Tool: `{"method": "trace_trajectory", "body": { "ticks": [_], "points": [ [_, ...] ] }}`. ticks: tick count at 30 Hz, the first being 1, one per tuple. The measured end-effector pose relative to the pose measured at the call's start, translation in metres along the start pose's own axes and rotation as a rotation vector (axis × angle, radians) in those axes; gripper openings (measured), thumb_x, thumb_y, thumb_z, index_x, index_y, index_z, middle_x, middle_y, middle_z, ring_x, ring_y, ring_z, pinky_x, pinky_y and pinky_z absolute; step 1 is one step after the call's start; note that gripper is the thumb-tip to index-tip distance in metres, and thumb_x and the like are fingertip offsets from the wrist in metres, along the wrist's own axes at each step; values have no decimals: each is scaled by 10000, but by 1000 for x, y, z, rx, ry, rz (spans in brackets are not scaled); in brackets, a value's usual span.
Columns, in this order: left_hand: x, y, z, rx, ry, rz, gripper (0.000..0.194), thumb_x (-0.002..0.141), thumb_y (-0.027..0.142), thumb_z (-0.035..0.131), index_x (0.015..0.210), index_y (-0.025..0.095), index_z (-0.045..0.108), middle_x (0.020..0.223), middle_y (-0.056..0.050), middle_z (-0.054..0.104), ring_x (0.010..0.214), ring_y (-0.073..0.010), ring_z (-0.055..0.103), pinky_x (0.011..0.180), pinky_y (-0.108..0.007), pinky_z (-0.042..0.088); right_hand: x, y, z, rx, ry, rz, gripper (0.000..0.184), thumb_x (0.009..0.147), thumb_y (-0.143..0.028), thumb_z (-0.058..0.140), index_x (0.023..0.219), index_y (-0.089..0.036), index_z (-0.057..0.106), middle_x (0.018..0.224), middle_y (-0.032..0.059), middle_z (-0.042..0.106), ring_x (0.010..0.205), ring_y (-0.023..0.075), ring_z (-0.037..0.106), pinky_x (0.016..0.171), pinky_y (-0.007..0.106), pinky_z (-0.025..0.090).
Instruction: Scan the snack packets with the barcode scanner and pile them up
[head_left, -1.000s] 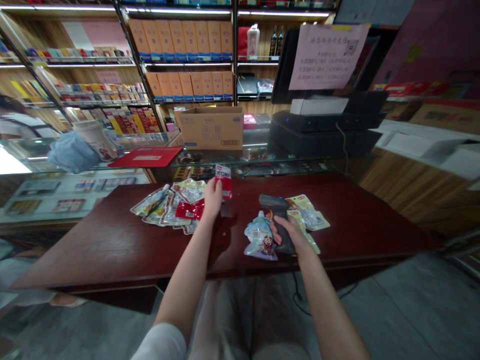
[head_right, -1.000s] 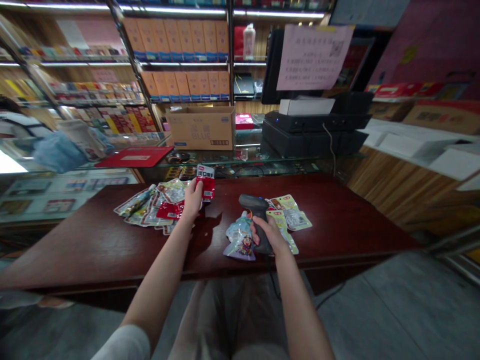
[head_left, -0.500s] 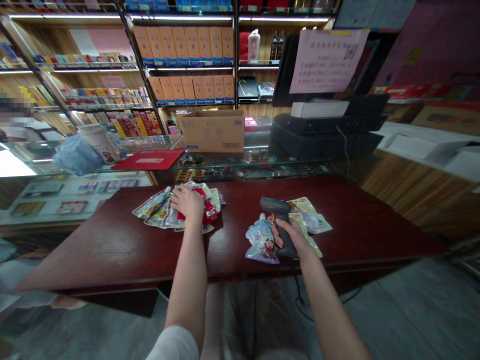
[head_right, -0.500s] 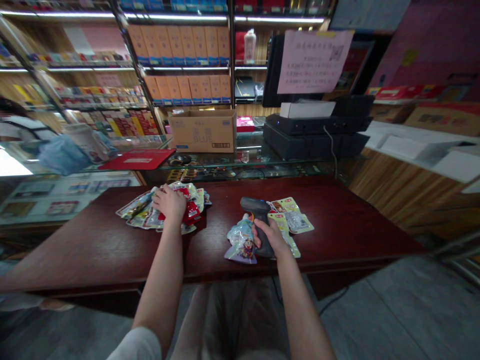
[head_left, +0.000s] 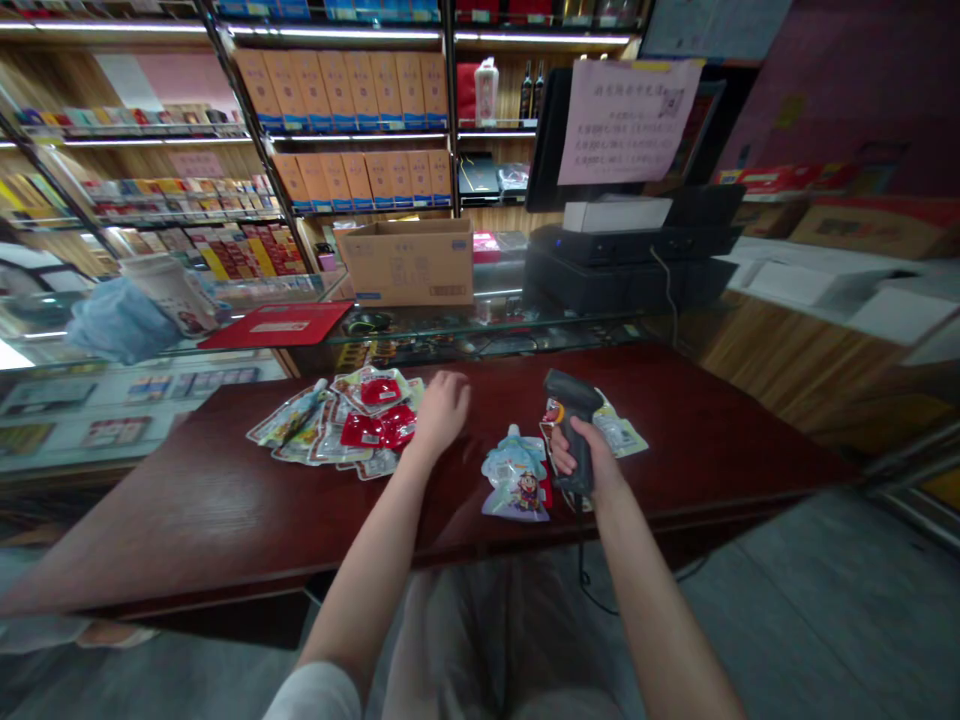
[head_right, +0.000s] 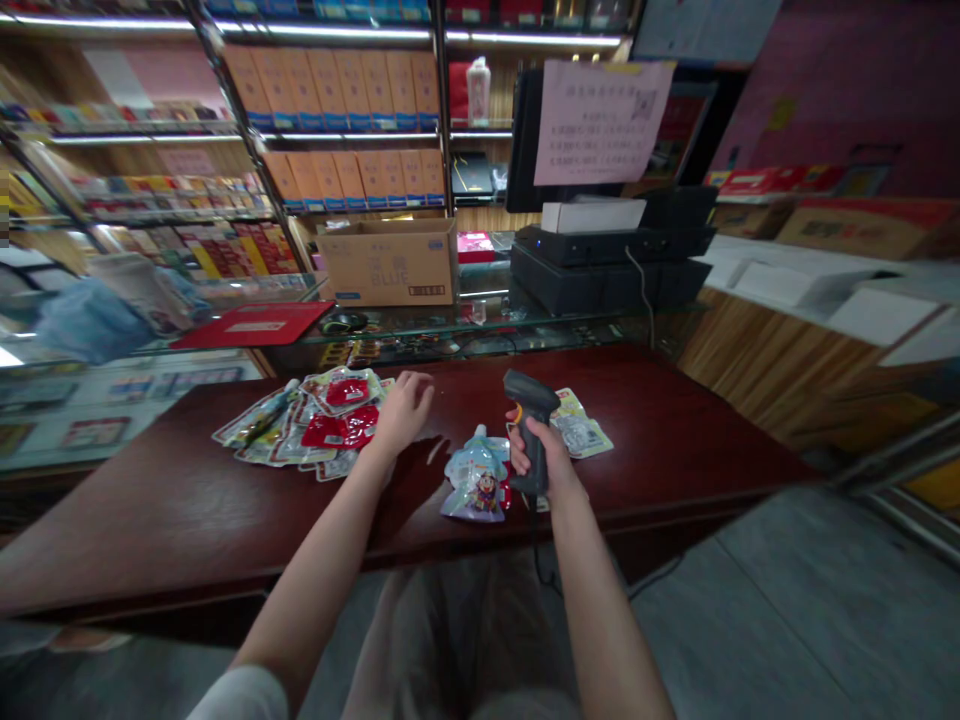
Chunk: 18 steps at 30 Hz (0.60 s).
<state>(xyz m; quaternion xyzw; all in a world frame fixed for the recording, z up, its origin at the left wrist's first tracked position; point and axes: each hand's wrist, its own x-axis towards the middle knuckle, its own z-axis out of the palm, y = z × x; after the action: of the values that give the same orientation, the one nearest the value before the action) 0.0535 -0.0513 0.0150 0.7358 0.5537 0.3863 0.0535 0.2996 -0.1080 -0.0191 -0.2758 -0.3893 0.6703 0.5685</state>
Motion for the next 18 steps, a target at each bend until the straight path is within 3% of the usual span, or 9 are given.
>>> {"method": "trace_trajectory", "body": {
  "ticks": [5,8,14,18],
  "points": [
    [-9,7,21,-245,-292,33,265,910,403,545,1030,199,663,957,-88,698,860,-235,646,835,-358,491,-8,-18,-19,-69,72,-3,348,743,-490,748,854,-212,570,566,-52,484,363,70,341,333,234,307],
    [-12,11,26,-306,-385,8,259,875,420,588,988,208,682,907,-73,712,795,-227,649,766,-344,493,-13,-28,-32,-115,125,-45,338,749,-471,749,866,-208,571,582,-43,499,374,81,375,342,244,325],
    [-13,12,41,-367,-408,-8,204,858,325,590,999,210,684,921,-75,720,861,-233,669,819,-351,501,-20,-42,-59,-162,206,-81,337,736,-455,767,746,-209,537,583,-29,518,388,86,416,352,247,361],
    [-6,20,57,-386,-360,-14,179,845,248,582,982,196,685,943,-79,710,889,-228,665,862,-361,505,-28,-45,-72,-164,246,-92,334,739,-441,769,753,-199,539,591,-31,534,389,77,431,361,238,372]
  ]
}}
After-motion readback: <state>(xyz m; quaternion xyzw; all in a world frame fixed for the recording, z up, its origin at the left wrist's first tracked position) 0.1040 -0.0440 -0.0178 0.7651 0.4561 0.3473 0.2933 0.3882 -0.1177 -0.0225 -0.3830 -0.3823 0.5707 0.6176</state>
